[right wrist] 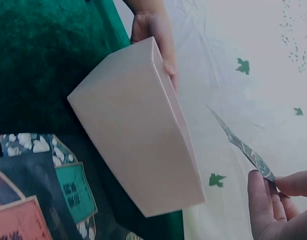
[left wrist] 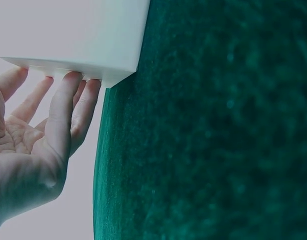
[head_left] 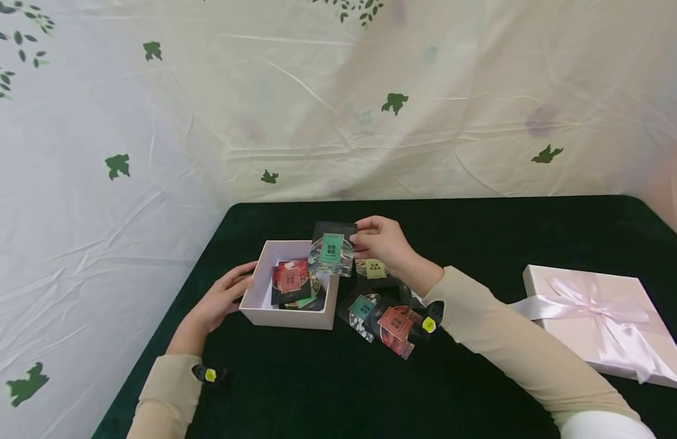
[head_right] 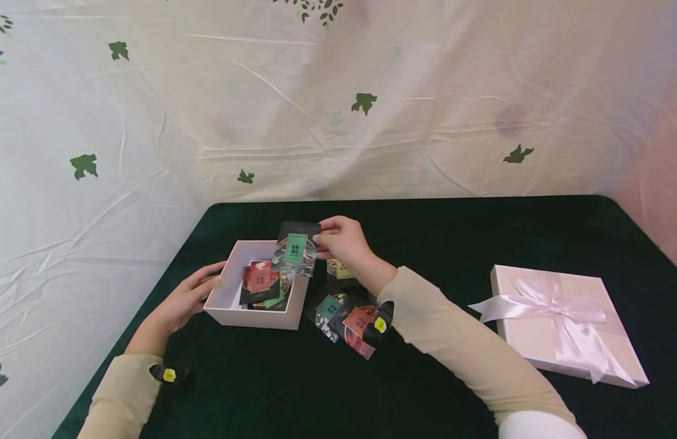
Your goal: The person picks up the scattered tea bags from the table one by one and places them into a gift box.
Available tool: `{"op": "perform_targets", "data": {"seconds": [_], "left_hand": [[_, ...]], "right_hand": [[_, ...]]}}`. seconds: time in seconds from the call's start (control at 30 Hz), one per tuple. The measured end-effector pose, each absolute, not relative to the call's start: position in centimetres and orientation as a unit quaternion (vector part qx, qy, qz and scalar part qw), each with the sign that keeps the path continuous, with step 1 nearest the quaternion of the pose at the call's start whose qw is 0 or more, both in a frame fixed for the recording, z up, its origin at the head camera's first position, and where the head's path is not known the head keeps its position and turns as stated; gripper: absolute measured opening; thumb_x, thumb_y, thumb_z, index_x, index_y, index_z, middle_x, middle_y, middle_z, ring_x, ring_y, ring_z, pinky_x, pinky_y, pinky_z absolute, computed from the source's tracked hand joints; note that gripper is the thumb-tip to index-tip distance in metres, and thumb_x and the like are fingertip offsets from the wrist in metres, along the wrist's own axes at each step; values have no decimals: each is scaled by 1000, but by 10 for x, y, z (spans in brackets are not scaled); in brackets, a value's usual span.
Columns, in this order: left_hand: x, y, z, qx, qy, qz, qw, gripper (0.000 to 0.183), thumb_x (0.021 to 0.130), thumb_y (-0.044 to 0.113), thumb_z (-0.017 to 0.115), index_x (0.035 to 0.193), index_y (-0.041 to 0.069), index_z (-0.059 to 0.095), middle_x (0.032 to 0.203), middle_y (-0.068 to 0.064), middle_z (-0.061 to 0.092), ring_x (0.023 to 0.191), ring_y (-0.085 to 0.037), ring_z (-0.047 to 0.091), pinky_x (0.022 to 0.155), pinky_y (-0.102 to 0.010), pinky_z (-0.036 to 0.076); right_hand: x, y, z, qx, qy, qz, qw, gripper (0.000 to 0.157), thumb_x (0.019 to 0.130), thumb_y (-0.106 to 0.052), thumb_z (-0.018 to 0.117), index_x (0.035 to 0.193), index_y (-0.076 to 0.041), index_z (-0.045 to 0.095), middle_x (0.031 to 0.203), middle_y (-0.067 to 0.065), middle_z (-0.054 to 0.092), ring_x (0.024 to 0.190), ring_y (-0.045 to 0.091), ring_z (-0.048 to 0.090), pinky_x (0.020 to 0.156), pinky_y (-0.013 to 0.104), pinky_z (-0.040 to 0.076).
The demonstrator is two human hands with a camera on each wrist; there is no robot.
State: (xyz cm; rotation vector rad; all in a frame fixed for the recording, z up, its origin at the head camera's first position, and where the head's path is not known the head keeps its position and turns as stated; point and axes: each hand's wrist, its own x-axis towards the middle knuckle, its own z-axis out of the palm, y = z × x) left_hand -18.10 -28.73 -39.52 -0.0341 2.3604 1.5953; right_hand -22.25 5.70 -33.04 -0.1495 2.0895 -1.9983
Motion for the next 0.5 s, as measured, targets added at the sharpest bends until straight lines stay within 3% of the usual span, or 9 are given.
{"op": "perform_targets", "data": {"seconds": [0.23,0.5], "left_hand": [[-182,-287,-397,-16,821,553,145,64,97,45,48,150,18,25,153,-19,27,139,-44,25,104,-64,30],[-183,-287,-398,-12,822,552,141,65,96,46,49,150,18,26,152,-19,29,138,-44,28,103,-63,33]], "right_hand": [[-223,35,-330,-46,712,-687,136,31,93,-2,57,124,2,52,113,20,63,68,11,61,67,26,57],[-226,19,-335,-42,716,-684,134,29,91,0,58,120,3,53,108,20,64,66,11,61,75,36,58]]}}
